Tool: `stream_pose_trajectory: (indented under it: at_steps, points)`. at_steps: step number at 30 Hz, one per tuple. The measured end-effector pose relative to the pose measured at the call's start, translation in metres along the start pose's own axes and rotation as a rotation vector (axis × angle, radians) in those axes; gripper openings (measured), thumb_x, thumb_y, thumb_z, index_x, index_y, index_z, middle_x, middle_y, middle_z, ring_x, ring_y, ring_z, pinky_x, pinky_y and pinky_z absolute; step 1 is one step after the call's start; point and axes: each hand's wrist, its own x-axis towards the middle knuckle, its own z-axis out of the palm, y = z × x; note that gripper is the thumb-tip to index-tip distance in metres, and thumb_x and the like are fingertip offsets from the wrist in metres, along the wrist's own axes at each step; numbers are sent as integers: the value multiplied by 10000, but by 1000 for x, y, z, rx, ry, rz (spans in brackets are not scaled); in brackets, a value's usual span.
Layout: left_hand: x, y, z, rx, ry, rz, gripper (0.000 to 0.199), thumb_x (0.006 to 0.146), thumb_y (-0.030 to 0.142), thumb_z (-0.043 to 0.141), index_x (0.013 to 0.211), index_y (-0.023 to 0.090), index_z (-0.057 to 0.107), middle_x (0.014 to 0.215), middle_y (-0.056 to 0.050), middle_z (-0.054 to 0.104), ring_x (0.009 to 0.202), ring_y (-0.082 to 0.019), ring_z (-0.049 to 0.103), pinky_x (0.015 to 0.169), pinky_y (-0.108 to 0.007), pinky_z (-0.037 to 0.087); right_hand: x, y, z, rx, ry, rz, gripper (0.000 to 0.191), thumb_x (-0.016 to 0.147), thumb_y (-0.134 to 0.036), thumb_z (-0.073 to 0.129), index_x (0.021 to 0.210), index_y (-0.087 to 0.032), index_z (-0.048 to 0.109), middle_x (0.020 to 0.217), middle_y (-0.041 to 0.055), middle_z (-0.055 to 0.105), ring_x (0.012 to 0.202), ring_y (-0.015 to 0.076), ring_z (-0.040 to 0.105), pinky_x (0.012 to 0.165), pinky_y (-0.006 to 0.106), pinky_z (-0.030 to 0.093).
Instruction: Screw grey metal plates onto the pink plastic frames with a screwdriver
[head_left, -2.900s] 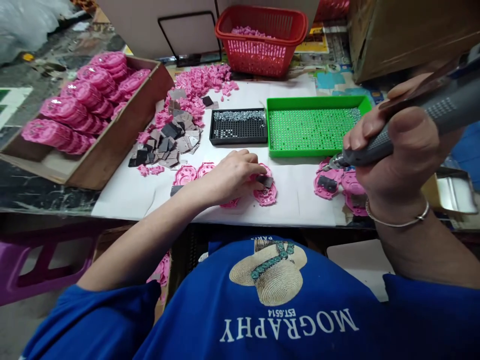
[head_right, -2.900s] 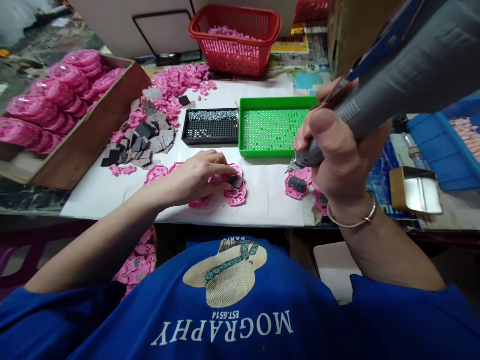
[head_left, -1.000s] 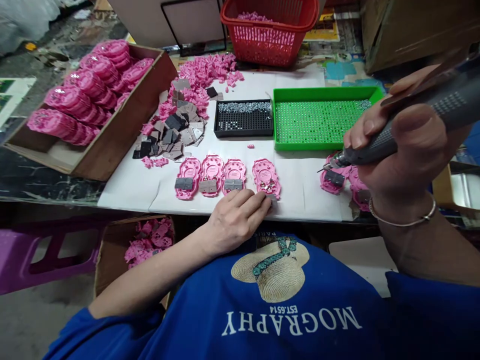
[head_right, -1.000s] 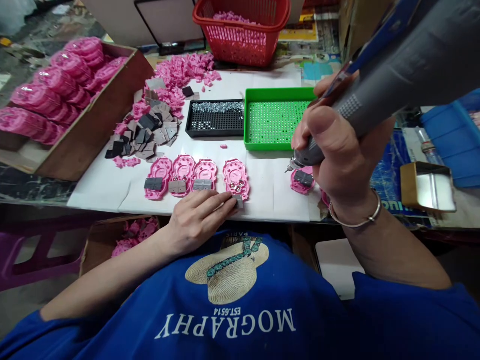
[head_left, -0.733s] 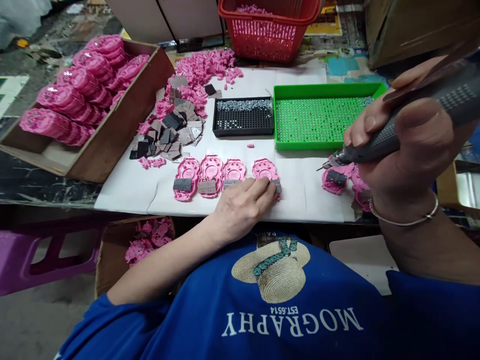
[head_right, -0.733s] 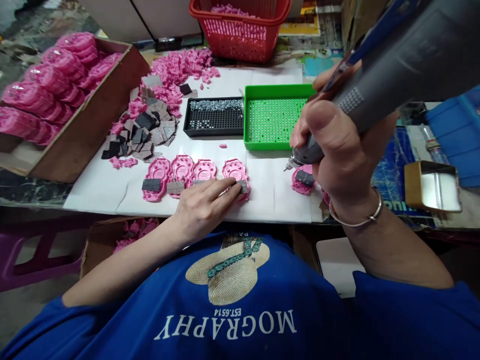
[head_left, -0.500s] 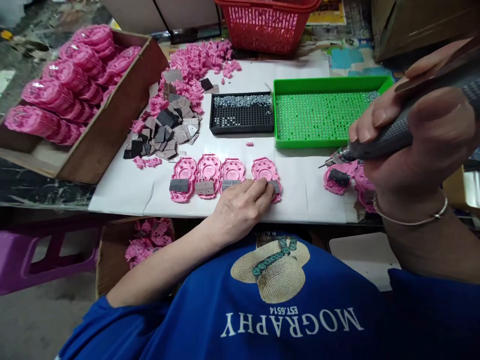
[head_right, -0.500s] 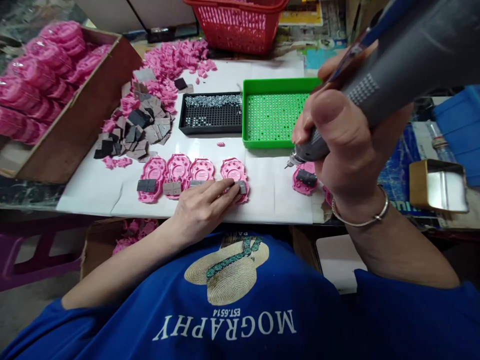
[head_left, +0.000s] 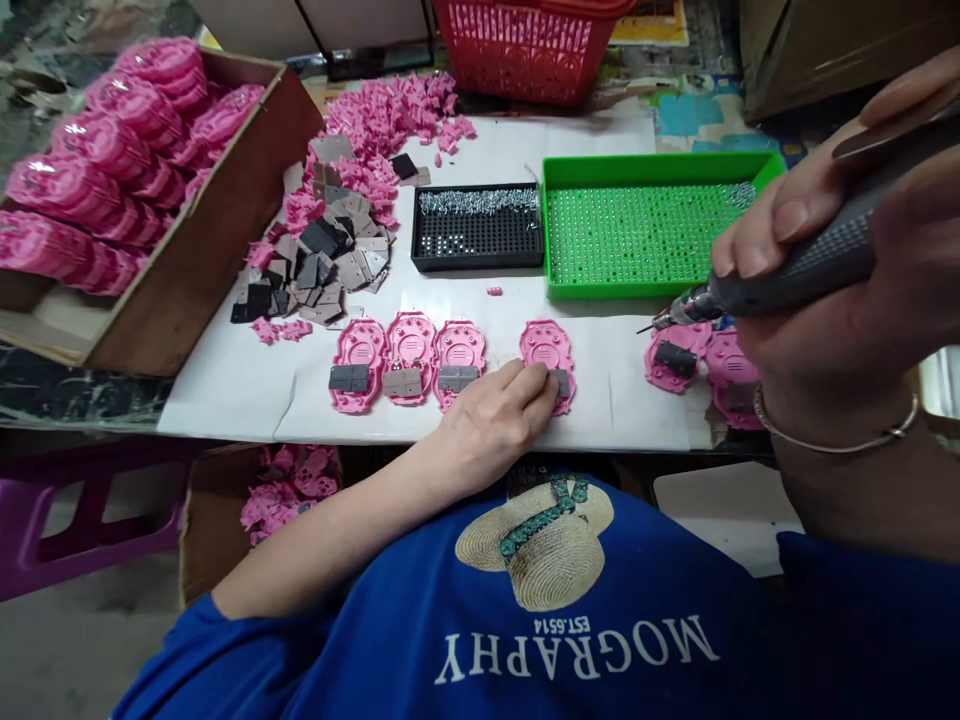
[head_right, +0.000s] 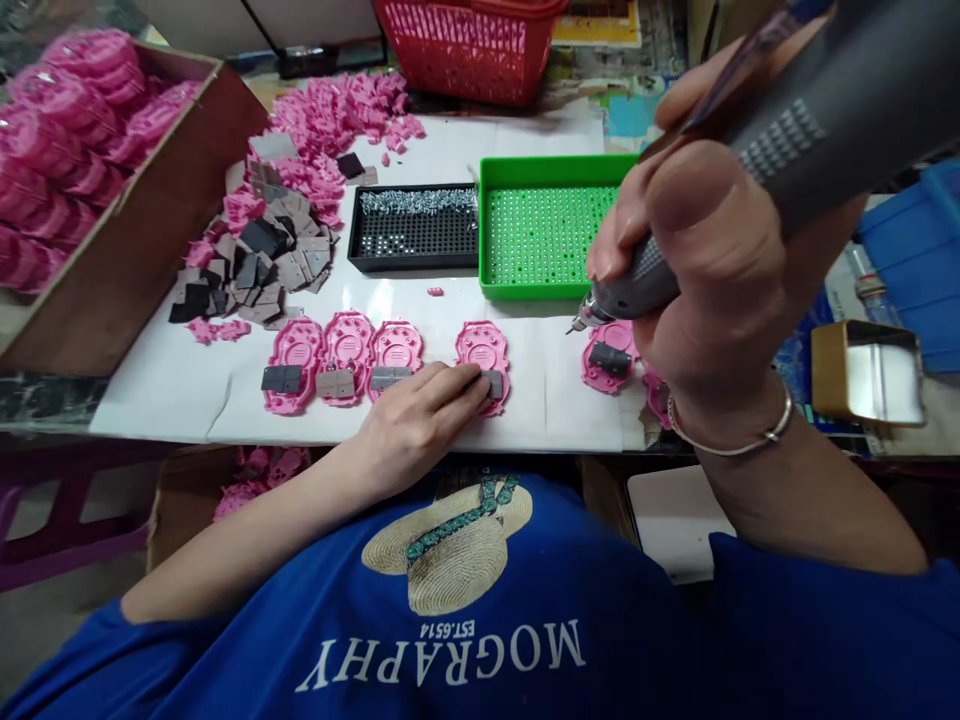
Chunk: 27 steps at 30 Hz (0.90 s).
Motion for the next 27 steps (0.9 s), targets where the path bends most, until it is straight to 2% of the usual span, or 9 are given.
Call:
stream_pose_trajectory:
  at_steps: [2, 5, 10, 14, 16, 21, 27]
  points:
    - [3, 1, 1, -31, -15, 19, 231, 990, 91, 398, 1066, 75, 615, 995, -126, 663, 814, -172, 597, 701, -287, 555, 4, -1, 2, 51, -41, -92, 482, 526, -600, 841, 798, -252, 647, 562, -57, 394, 384, 110, 378, 330, 310, 313]
    - [6, 2, 0, -81, -11, 9, 231, 985, 89, 401, 1070, 65, 614, 988, -131, 658, 829, -180, 608, 707, -287, 562, 9, -5, 6, 71, -92, -57, 429, 529, -536, 859, 789, -269, 646, 577, -60, 412, 379, 104, 376, 350, 309, 337]
    - [6, 2, 1, -86, 26, 4, 268, 997, 104, 358, 1078, 85, 612, 966, -128, 662, 829, -181, 623, 712, -302, 583, 21, -3, 14, 162, 15, -126, 400, 544, -494, 852, 791, -248, 656, 790, -20, 577, 393, 69, 377, 359, 311, 353]
    - [5, 2, 2, -131, 32, -10, 245, 989, 111, 394, 1102, 90, 610, 963, -127, 665, 811, -181, 627, 698, -306, 590, 31, 10, 21, 186, 13, -179, 321, 606, -439, 826, 832, -267, 676, 629, -53, 488, 412, 98, 420, 378, 288, 345]
    - [5, 2, 3, -158, 51, -18, 232, 985, 108, 410, 1105, 86, 608, 959, -130, 665, 800, -183, 625, 682, -309, 589, 34, 17, 24, 181, -26, -169, 270, 640, -395, 810, 848, -275, 686, 579, -60, 462, 421, 114, 448, 381, 284, 342]
    - [6, 2, 6, -202, 81, -32, 201, 979, 95, 434, 1069, 57, 610, 944, -139, 662, 782, -189, 618, 680, -325, 589, 32, 25, 25, 144, -121, -140, 213, 702, -384, 787, 865, -283, 696, 585, -64, 512, 426, 107, 470, 408, 278, 396]
    - [4, 2, 8, -234, 67, -32, 219, 963, 84, 453, 1127, 57, 596, 1008, -158, 661, 831, -201, 618, 720, -352, 600, 29, 33, 25, 87, -108, -43, 325, 642, -486, 790, 862, -312, 624, 742, -60, 590, 416, 86, 427, 414, 286, 421]
